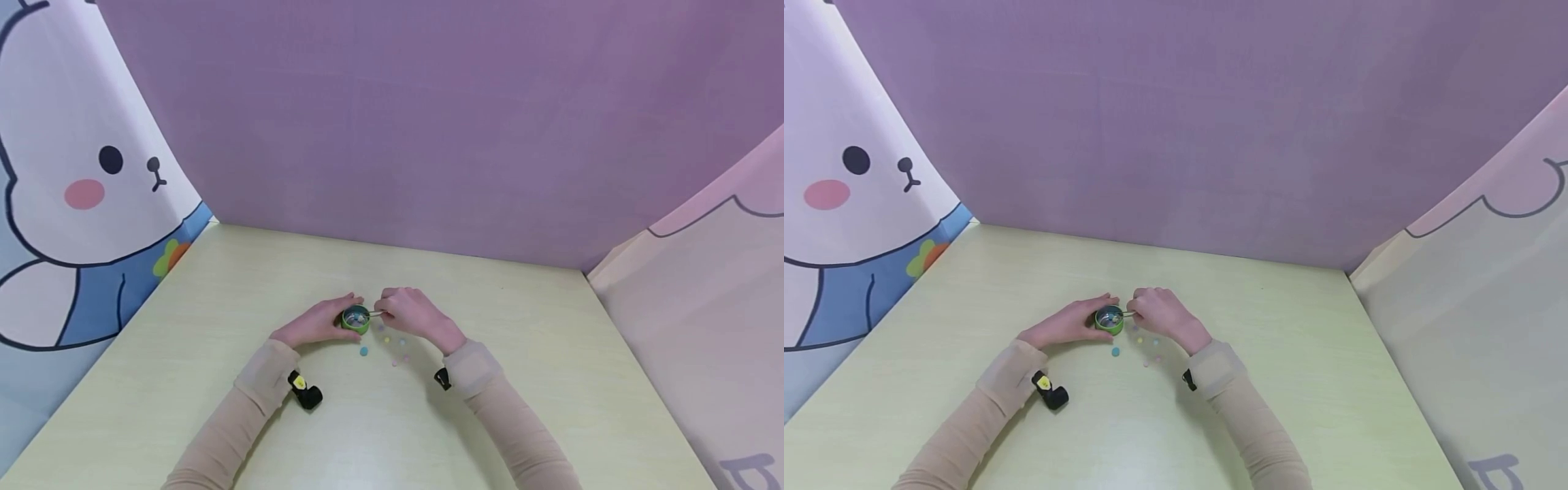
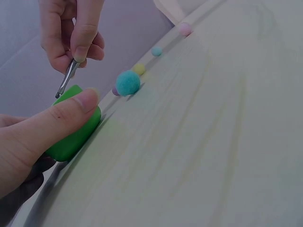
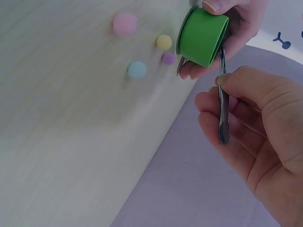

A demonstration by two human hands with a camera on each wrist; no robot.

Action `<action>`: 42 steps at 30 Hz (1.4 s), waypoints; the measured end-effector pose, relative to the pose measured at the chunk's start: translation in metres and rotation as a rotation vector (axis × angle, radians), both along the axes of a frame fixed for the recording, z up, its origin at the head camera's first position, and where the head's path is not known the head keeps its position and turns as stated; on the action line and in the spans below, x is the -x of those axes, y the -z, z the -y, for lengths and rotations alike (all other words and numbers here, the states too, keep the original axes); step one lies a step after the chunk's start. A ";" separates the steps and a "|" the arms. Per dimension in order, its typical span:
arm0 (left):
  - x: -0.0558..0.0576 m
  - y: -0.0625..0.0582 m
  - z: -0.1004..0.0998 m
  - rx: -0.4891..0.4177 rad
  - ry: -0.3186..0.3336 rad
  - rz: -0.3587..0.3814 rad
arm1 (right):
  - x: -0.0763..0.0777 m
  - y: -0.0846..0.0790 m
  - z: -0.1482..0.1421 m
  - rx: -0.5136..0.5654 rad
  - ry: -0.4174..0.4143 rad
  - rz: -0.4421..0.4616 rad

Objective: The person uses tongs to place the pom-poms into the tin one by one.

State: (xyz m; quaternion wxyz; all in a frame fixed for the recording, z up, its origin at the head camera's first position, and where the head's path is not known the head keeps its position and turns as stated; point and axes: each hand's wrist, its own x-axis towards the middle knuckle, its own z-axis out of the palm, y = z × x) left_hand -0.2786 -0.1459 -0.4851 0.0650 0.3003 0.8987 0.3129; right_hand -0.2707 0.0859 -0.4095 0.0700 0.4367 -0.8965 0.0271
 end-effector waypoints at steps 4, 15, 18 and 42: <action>0.000 0.000 0.000 -0.005 -0.001 0.004 | 0.000 0.001 -0.001 -0.006 0.010 -0.001; 0.002 0.002 0.000 -0.001 0.006 -0.006 | -0.002 -0.001 -0.005 -0.002 0.013 0.002; 0.001 0.002 0.000 0.000 0.005 -0.002 | -0.003 -0.002 -0.006 0.000 0.009 -0.007; 0.005 0.005 0.004 -0.010 0.007 -0.013 | -0.007 0.003 -0.027 0.025 0.016 -0.029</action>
